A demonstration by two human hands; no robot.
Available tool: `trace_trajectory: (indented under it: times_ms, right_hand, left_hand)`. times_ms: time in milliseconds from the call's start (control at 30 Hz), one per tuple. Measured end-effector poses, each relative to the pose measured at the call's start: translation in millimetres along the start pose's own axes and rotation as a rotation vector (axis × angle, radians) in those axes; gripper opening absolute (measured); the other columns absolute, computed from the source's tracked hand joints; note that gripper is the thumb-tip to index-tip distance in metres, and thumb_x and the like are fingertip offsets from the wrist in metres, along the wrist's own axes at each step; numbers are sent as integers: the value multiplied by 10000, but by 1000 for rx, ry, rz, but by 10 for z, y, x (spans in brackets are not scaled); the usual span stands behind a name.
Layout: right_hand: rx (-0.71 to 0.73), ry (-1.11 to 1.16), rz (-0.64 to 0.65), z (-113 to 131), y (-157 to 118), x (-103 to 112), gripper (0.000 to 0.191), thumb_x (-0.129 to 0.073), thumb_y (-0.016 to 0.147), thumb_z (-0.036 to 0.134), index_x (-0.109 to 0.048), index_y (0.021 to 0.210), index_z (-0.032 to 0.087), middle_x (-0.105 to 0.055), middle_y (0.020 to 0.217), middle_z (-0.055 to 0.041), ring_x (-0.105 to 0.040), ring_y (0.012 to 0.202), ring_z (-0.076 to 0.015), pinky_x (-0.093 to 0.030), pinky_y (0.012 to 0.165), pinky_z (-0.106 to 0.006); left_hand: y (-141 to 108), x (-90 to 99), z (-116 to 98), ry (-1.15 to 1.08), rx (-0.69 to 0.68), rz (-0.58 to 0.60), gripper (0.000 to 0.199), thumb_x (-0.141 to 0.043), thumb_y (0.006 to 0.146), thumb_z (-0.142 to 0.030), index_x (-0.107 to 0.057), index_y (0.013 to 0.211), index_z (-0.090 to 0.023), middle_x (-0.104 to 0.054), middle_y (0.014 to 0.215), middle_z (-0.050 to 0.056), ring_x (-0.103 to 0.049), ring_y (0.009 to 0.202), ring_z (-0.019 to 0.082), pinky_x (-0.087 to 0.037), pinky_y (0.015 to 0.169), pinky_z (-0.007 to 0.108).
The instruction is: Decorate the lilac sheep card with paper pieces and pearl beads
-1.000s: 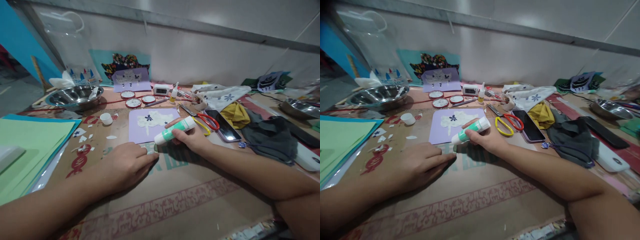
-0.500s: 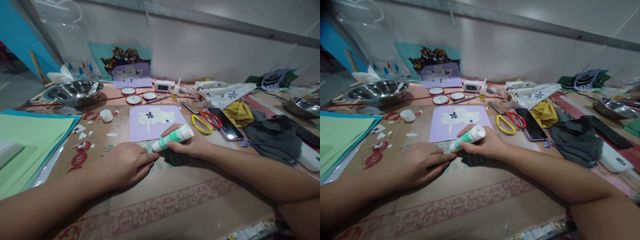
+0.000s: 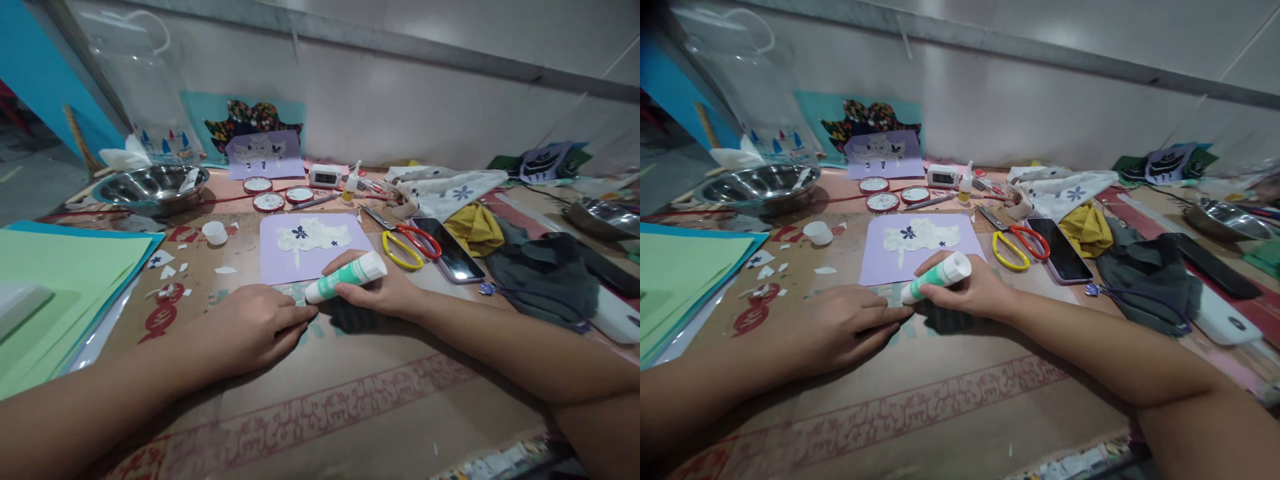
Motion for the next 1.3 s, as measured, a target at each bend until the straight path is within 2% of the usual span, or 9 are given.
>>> trace_trajectory:
  times_ms: [200,367,467,667,800,967,1067,1133,1300]
  right_hand:
    - [-15,-66,-31,-43,11,-26,266,-746,806,319,-707,1018,164,-759,917,-65,-705,779,-172,-563,696,-265]
    - [146,-87,-104,36,-21,11,249,-739,824,280,-705,1046,171,-758,1014,-80,-720,918,-190,-572,853,-294]
    - [182,-109,-198,81,-52,84,238,-729,833,289,-705,1042,179,-754,999,-75,-719,910,-193,-578,821,-285]
    - [30,-42,1,29,-23,-40,245,-732,807,314,-700,989,154,-760,869,-56,-698,711,-152,-561,649,-238]
    - [-11,-72,-36,-13,5,-48,254,-734,804,321,-701,1000,162,-763,906,-60,-706,760,-162,-569,698,-259]
    - [134,-102,-130,73,-19,6,236,-730,814,277,-696,1014,158,-764,991,-83,-723,884,-184,-577,814,-284]
    - [182,-99,-196,120,-57,64,226,-724,821,267,-692,1014,155,-765,960,-80,-721,856,-176,-581,779,-265]
    - [163,-102,-171,119,-63,59,221,-723,815,283,-698,995,158,-766,926,-71,-718,810,-169,-579,736,-257]
    - [16,-69,-20,33,-30,-39,235,-729,799,306,-702,979,157,-760,872,-52,-696,722,-148,-553,653,-232]
  left_hand:
    - [7,-6,-5,3,-5,-7,280,-479,982,-257,-683,1172,-225,-688,693,0,-648,617,203,-414,565,340]
    - [10,11,-6,-5,-1,-10,294,-473,984,-251,-672,1197,-226,-685,688,-3,-638,604,196,-399,560,330]
    - [7,11,-2,-17,4,2,298,-472,984,-245,-670,1206,-227,-689,697,-1,-642,617,194,-398,569,323]
    - [19,12,-5,-26,2,13,285,-473,987,-255,-680,1180,-230,-709,717,4,-652,619,195,-392,556,322]
    - [19,6,-2,-12,4,4,279,-494,967,-237,-687,1168,-227,-709,704,6,-652,615,197,-394,558,319]
    - [16,1,5,-12,3,9,289,-488,973,-240,-673,1194,-227,-706,707,7,-652,626,195,-402,573,314]
    - [15,12,6,-25,4,9,292,-476,980,-237,-676,1192,-219,-709,712,9,-655,626,192,-404,572,314]
    - [12,18,5,-23,1,3,288,-476,981,-237,-676,1187,-222,-706,709,6,-656,622,194,-403,565,318]
    - [13,1,4,-18,3,8,287,-483,979,-251,-669,1197,-239,-708,705,2,-658,606,194,-397,546,319]
Point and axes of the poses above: each hand's wrist, its own y-axis towards the middle knuckle, its own x-axis out of the back of the hand, z = x × y, the point moved 6 cm from there along y, towards the middle knuckle
